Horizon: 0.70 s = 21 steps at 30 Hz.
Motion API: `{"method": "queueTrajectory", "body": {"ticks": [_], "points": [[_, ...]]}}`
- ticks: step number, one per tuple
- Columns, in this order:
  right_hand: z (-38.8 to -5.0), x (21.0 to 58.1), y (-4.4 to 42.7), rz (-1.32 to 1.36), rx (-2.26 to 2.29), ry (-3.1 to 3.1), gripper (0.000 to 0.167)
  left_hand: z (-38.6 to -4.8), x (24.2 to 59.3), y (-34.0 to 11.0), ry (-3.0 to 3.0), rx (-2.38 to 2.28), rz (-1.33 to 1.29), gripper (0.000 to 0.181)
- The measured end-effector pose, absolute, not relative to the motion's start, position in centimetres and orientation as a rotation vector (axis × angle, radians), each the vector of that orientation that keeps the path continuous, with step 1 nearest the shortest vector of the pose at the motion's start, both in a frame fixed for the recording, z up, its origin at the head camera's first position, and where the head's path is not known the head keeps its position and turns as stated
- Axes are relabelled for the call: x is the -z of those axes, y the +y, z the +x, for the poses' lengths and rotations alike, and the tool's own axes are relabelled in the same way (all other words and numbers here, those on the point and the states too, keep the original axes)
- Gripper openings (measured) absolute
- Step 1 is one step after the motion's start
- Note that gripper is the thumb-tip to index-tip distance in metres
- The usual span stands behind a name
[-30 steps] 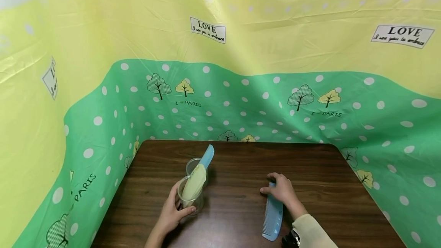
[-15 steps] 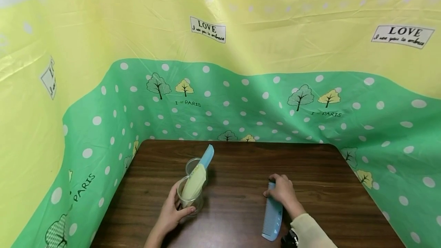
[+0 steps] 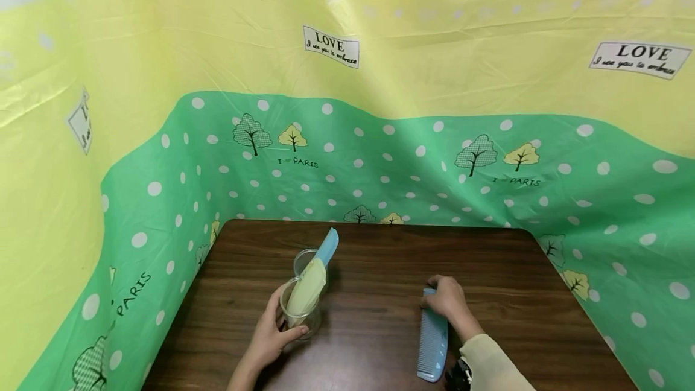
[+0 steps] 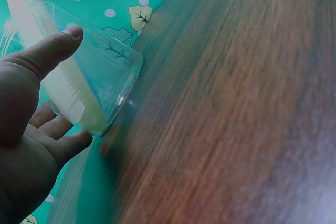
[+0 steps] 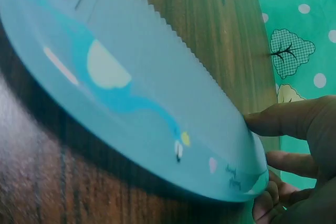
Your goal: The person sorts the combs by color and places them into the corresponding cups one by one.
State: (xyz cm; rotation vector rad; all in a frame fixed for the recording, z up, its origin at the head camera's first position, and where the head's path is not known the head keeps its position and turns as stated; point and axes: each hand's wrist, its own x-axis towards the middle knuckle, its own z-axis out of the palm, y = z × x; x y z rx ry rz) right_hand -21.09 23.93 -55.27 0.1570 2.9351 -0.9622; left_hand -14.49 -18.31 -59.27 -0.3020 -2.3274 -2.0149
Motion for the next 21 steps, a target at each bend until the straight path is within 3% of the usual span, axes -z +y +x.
{"method": "queueTrajectory", "body": {"ticks": [6, 21], "points": [[-21.3, 55.7, 24.6, 0.142, 0.998, 2.9, 0.047, -14.3, 59.5, -18.3, -2.333, 1.98, -0.299, 0.104], [-21.8, 53.9, 25.8, 0.035, 0.942, 2.849, 0.047, -14.5, 59.4, -18.4, -2.332, 1.974, -0.3, 0.104]]}}
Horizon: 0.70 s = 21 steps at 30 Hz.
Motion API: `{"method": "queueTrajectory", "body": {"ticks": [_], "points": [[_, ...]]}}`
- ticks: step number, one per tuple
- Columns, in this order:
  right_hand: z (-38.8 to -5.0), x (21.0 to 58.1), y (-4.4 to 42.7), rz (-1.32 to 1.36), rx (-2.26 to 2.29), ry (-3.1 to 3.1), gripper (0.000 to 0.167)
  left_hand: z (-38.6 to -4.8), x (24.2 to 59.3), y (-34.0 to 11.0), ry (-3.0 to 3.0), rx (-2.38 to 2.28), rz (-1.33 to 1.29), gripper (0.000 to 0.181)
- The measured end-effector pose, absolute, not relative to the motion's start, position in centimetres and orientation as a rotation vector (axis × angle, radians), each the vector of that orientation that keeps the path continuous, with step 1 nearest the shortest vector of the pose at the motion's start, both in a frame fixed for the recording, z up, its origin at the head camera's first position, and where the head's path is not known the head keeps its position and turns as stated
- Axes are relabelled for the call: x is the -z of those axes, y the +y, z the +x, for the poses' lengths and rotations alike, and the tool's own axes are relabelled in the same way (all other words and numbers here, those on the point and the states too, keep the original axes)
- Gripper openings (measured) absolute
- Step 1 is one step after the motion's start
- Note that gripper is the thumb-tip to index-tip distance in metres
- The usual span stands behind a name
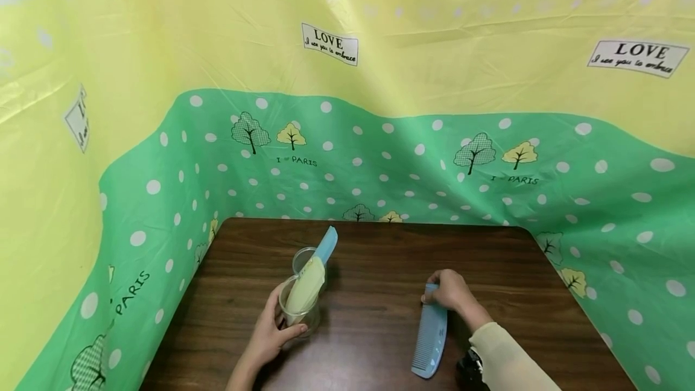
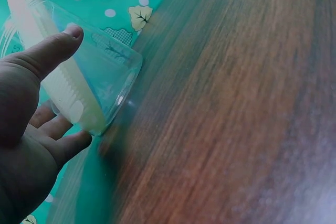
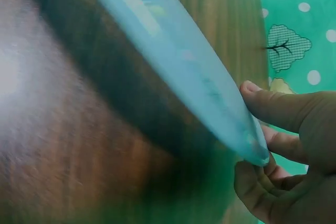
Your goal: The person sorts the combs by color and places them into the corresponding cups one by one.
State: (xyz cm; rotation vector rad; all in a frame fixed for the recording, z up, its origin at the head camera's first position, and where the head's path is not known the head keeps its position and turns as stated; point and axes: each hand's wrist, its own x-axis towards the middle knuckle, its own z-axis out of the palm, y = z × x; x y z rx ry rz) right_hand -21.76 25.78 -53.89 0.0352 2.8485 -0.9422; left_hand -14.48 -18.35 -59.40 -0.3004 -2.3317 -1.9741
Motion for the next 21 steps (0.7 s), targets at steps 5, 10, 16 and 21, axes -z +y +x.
{"method": "queueTrajectory", "body": {"ticks": [5, 10, 16, 21], "points": [[-21.9, 52.5, 26.0, -0.018, 0.902, 2.846, 0.04, -14.5, 59.4, -18.3, -2.34, 1.967, -0.295, 0.105], [-21.8, 51.2, 26.1, -0.104, 0.888, 2.869, 0.028, -14.5, 59.4, -18.3, -2.335, 1.973, -0.302, 0.105], [-21.6, 50.3, 26.4, -0.158, 0.906, 2.876, 0.017, -14.5, 59.4, -18.4, -2.343, 1.941, -0.317, 0.104], [-21.5, 49.6, 26.4, -0.252, 0.932, 2.868, 0.013, -14.5, 59.5, -18.4, -2.336, 1.942, -0.328, 0.103]]}}
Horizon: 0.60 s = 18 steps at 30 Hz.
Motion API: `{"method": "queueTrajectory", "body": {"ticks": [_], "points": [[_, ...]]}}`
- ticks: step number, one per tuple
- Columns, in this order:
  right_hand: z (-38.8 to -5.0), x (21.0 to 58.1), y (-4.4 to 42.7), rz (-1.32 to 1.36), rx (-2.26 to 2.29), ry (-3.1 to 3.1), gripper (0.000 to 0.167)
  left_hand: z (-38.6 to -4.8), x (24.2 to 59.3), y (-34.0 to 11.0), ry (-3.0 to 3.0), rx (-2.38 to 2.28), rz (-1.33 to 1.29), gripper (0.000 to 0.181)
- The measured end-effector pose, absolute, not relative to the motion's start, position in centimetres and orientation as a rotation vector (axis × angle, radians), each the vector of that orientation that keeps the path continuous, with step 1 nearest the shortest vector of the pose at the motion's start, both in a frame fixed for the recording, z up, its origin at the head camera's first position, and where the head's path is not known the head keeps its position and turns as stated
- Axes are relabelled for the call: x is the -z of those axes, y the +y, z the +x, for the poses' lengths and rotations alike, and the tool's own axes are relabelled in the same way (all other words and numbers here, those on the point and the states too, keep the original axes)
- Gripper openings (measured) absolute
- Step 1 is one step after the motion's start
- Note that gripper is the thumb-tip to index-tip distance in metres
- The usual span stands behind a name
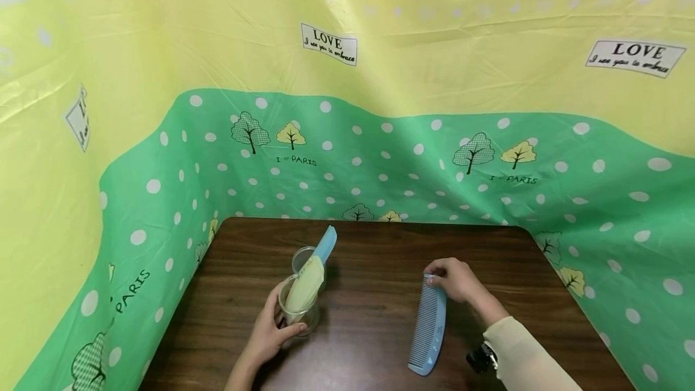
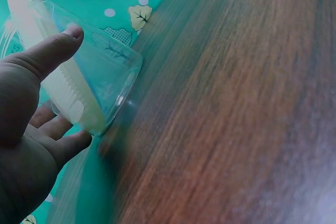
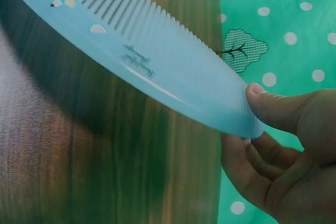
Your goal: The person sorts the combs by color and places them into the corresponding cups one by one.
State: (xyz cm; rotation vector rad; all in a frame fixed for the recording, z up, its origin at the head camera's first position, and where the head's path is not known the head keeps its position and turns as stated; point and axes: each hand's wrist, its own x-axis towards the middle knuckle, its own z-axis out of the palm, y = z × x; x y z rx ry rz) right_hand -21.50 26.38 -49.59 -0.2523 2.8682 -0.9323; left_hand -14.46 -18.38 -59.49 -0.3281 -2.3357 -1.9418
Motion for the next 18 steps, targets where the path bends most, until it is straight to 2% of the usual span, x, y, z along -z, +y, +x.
{"method": "queueTrajectory", "body": {"ticks": [7, 18], "points": [[-21.4, 48.5, 26.3, -0.335, 1.027, 2.83, 0.014, -14.6, 59.4, -18.4, -2.326, 1.949, -0.347, 0.103], [-21.7, 47.0, 25.3, -0.247, 1.242, 2.858, 0.021, -14.6, 59.7, -18.5, -2.336, 1.953, -0.332, 0.104]]}}
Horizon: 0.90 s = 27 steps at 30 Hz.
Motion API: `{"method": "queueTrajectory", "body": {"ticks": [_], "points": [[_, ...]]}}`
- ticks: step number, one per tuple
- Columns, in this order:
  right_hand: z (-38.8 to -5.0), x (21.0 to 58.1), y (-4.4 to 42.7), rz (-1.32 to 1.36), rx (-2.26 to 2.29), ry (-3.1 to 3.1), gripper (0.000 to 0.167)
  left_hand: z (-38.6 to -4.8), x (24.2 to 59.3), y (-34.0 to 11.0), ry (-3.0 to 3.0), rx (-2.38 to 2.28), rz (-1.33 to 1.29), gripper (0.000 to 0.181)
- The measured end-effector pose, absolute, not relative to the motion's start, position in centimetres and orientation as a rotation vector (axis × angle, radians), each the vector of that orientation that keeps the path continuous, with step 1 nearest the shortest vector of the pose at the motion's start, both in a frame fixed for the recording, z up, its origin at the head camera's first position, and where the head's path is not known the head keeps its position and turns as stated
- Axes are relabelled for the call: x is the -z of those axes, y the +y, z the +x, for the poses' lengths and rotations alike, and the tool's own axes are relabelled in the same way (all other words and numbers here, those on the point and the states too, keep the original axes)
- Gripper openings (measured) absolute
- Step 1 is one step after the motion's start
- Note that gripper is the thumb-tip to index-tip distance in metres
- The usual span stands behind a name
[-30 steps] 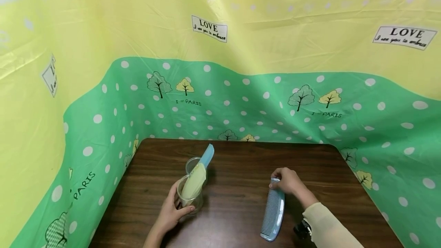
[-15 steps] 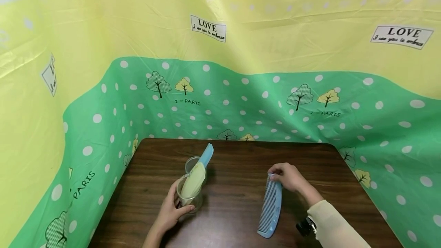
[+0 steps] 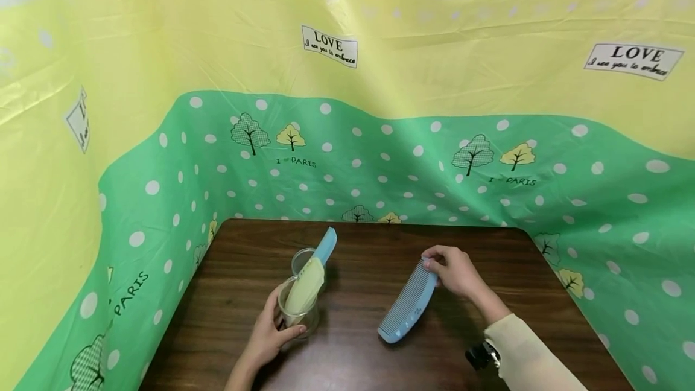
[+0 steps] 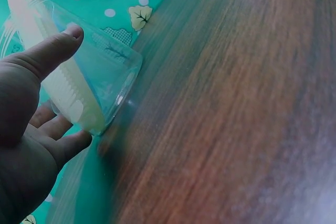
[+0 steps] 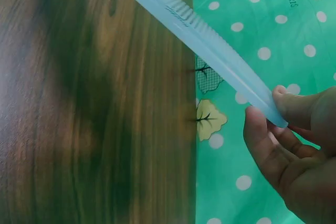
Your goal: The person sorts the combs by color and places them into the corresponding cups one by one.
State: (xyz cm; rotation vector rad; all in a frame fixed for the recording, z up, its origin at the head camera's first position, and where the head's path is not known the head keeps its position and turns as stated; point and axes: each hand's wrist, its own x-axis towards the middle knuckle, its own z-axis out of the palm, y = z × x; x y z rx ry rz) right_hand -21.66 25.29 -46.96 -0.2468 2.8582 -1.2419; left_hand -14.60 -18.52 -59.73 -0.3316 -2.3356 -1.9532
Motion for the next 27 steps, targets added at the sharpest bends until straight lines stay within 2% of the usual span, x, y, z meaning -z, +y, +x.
{"method": "queueTrajectory", "body": {"ticks": [27], "points": [[-20.9, 44.3, 22.2, -0.174, 1.773, 2.844, 0.027, -14.6, 59.7, -18.4, -2.325, 1.978, -0.321, 0.105]]}}
